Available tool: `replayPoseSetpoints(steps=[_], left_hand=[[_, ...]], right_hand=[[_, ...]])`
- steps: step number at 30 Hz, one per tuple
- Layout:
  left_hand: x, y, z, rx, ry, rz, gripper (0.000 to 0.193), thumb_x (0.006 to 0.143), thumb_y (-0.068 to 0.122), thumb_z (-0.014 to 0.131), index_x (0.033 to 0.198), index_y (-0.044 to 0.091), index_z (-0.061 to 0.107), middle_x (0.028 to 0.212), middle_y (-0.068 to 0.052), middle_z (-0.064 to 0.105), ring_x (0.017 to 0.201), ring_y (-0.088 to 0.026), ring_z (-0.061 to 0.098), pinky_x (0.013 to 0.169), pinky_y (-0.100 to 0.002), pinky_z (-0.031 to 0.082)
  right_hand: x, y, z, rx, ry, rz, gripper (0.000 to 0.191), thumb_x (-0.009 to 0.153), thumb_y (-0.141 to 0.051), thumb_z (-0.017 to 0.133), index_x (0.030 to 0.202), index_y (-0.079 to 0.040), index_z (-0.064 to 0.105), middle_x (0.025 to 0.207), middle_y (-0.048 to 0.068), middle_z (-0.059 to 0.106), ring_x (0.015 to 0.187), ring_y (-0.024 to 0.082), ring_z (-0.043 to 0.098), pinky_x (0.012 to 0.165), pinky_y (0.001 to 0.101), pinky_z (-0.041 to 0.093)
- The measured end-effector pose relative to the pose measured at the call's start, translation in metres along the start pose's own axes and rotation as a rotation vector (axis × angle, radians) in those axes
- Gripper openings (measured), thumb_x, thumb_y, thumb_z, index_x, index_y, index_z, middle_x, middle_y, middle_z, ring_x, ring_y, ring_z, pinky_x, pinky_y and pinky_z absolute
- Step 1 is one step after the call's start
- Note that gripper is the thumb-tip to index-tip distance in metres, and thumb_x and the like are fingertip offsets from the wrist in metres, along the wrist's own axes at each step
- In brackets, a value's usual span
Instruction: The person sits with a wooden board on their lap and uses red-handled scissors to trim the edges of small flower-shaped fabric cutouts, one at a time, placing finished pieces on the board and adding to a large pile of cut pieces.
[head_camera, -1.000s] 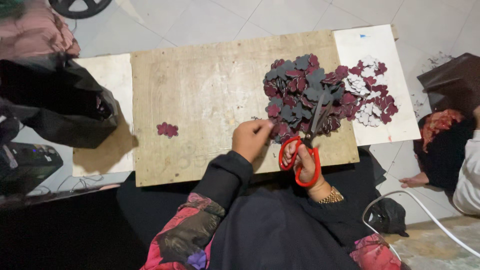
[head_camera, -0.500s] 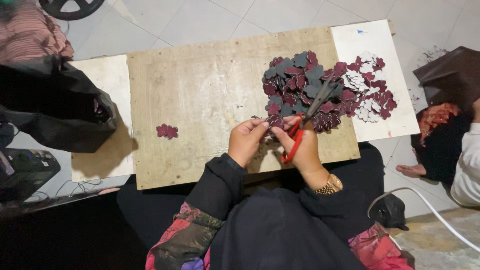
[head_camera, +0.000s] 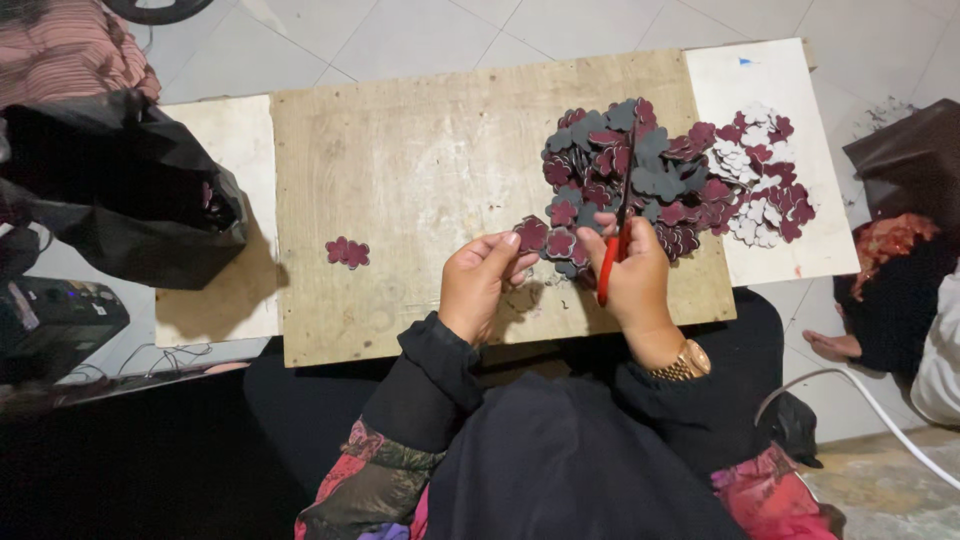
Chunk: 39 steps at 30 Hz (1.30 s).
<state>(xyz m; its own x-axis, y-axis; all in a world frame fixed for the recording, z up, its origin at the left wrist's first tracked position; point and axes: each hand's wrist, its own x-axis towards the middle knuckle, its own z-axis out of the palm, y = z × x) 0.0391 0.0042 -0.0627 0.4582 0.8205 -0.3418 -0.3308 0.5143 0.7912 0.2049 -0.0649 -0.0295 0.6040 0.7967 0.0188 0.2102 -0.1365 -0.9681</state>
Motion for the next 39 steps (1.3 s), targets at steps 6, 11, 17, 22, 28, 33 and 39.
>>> replayPoseSetpoints(steps=[6,11,17,22,28,33,39], left_hand=[[-0.011,0.006,0.006,0.019,-0.025,-0.058,0.027,0.099,0.025,0.067,0.113,0.002,0.067,0.099,-0.005,0.073,0.092,-0.013,0.072,0.069,-0.023,0.050],[-0.030,0.026,0.008,-0.013,0.026,-0.024,0.027,0.101,0.032,0.061,0.107,0.006,0.066,0.096,-0.003,0.074,0.085,-0.010,0.071,0.069,-0.022,0.054],[-0.050,0.050,0.012,0.095,-0.032,0.210,0.018,0.099,0.018,0.071,0.108,0.004,0.065,0.097,-0.006,0.076,0.087,-0.011,0.071,0.070,-0.023,0.052],[-0.062,0.065,0.010,0.058,-0.005,0.210,0.017,0.098,0.018,0.069,0.107,0.005,0.064,0.098,-0.005,0.076,0.087,-0.011,0.074,0.068,-0.023,0.053],[-0.071,0.066,0.008,0.042,-0.017,0.245,0.018,0.097,0.011,0.071,0.111,0.004,0.064,0.099,-0.006,0.075,0.088,-0.011,0.071,0.071,-0.025,0.055],[-0.072,0.066,0.010,0.064,-0.020,0.279,0.022,0.095,0.006,0.072,0.114,0.001,0.064,0.097,-0.007,0.074,0.086,-0.010,0.069,0.070,-0.023,0.053],[-0.073,0.060,0.018,0.009,-0.015,0.293,0.017,0.093,0.002,0.072,0.108,0.000,0.063,0.098,-0.009,0.075,0.089,-0.011,0.071,0.081,-0.025,0.058]], right_hand=[[-0.003,-0.009,0.004,0.221,-0.256,-0.171,0.020,0.095,-0.003,0.075,0.096,-0.006,0.055,0.112,0.007,0.069,0.101,0.012,0.065,0.089,0.0279,0.056],[-0.007,-0.028,0.004,0.388,-0.287,-0.038,0.023,0.093,0.001,0.073,0.099,-0.007,0.052,0.104,0.007,0.066,0.094,0.011,0.063,0.084,0.0280,0.054],[-0.017,-0.050,0.002,0.434,-0.366,-0.059,0.018,0.095,0.000,0.067,0.101,-0.008,0.052,0.108,0.006,0.066,0.094,0.010,0.065,0.085,0.0264,0.055],[-0.042,-0.052,-0.003,0.392,-0.411,0.011,0.020,0.100,-0.009,0.070,0.106,-0.005,0.052,0.107,0.009,0.062,0.085,0.013,0.052,0.070,0.0282,0.042],[-0.072,-0.042,-0.012,0.225,-0.692,-0.099,0.032,0.100,-0.028,0.065,0.119,-0.006,0.054,0.110,0.003,0.054,0.100,0.010,0.052,0.089,0.0265,0.047],[-0.076,-0.038,-0.006,0.162,-0.799,0.137,0.041,0.094,-0.030,0.068,0.123,-0.005,0.053,0.100,0.006,0.056,0.087,0.013,0.052,0.076,0.0282,0.047],[-0.078,-0.037,-0.002,0.212,-0.801,-0.085,0.052,0.099,-0.041,0.062,0.130,-0.001,0.051,0.114,0.006,0.056,0.103,0.014,0.055,0.092,0.0293,0.049]])
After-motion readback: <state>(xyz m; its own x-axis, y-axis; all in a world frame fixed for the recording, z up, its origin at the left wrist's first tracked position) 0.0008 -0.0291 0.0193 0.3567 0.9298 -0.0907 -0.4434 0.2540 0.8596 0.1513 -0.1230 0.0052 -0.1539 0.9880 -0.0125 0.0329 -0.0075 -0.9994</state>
